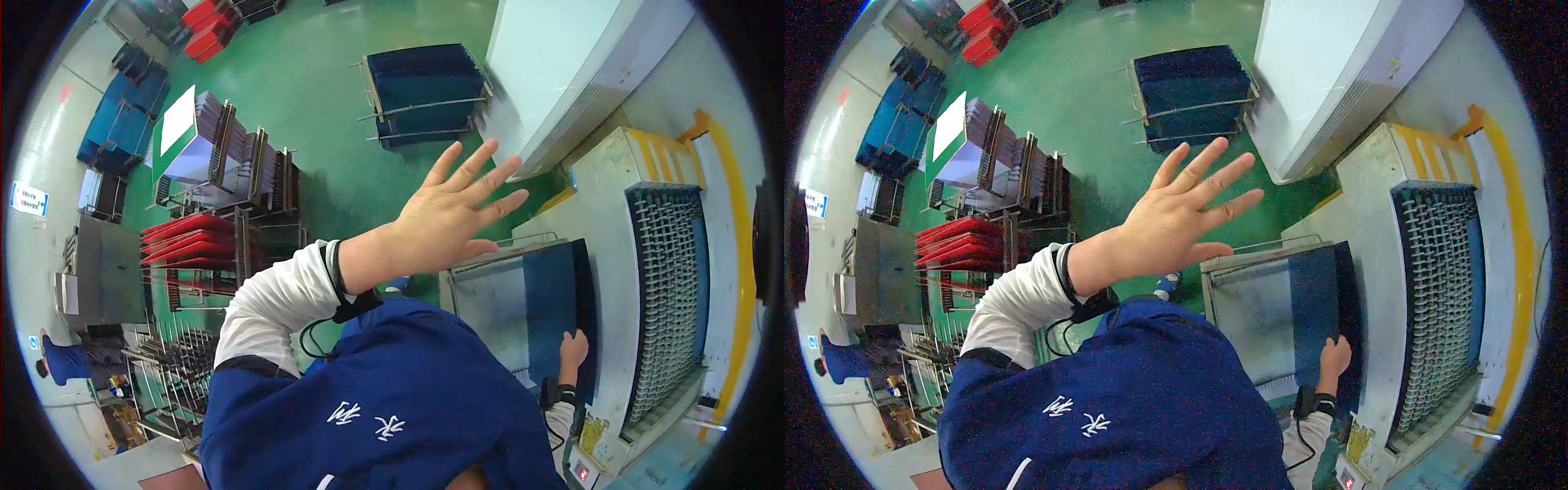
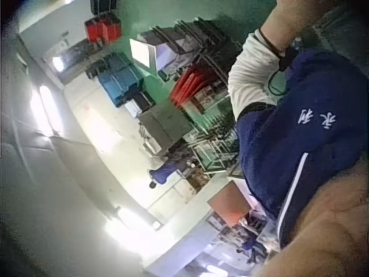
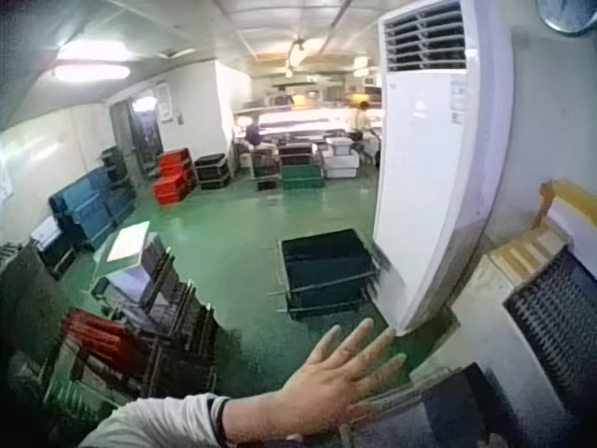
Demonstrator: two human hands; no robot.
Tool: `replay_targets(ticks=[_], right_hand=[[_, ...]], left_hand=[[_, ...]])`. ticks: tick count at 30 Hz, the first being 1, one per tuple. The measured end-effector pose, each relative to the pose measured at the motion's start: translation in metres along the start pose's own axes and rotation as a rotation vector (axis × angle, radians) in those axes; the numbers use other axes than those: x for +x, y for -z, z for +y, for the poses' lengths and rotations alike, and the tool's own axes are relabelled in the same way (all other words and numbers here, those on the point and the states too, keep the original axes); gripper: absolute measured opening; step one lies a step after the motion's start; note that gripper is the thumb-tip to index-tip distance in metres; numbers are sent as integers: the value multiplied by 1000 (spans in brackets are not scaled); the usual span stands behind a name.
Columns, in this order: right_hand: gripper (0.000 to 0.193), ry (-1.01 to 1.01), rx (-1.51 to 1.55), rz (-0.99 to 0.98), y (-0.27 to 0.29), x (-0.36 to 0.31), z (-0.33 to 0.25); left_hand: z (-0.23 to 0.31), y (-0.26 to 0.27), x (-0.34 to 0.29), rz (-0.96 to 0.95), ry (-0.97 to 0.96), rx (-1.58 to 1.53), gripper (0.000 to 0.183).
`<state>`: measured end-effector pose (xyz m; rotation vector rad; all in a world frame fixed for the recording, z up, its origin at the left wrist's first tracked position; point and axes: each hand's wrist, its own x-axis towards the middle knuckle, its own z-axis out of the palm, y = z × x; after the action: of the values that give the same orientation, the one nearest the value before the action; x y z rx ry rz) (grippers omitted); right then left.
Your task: Feeding blue rectangular plates into a processing machine one by one.
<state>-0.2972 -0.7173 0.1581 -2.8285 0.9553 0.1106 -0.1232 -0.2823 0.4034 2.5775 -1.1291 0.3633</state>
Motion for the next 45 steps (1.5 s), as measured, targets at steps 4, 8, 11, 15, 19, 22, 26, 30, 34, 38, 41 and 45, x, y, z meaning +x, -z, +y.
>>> replay_targets(ticks=[4, 8, 11, 15, 19, 22, 26, 30, 34, 38, 41, 45], right_hand=[[29, 94, -44, 53, 2, -1, 8], [33, 77, -20, -3, 37, 1, 5], [33, 94, -35, 169, 64, -1, 19], [36, 9, -95, 156, 148, -23, 4], [40, 42, 121, 225, 186, -22, 64], [44, -185, 255, 289, 204, -38, 78], [37, -431, 1310, 451, 216, -44, 81], [28, -290, 1198, 486, 192, -35, 121], [26, -291, 2087, 381, 183, -15, 109], [18, -424, 2246, 410, 156, 22, 121], [13, -442, 2316, 454, 143, 49, 119], [10, -492, 2346, 521, 140, 80, 108]], left_hand=[[1, 0, 1, -24, -31, -23, 64], [2, 0, 4, 39, -73, -47, 50], [2, -2, 9, 39, -127, -109, 31], [7, -13, 12, -62, -116, -140, 24], [13, -19, 20, -46, -145, -153, 22], [13, -30, 32, -21, -177, -175, 21], [-6, -43, 29, -158, -133, -98, 28], [-53, -92, -1, -416, -1, -140, 35], [-110, -157, -44, -758, 259, -306, 44], [-153, -200, -113, -720, 549, -451, 38], [-166, -220, -153, -697, 791, -465, 33], [-178, -242, -233, -595, 1175, -807, 28]])
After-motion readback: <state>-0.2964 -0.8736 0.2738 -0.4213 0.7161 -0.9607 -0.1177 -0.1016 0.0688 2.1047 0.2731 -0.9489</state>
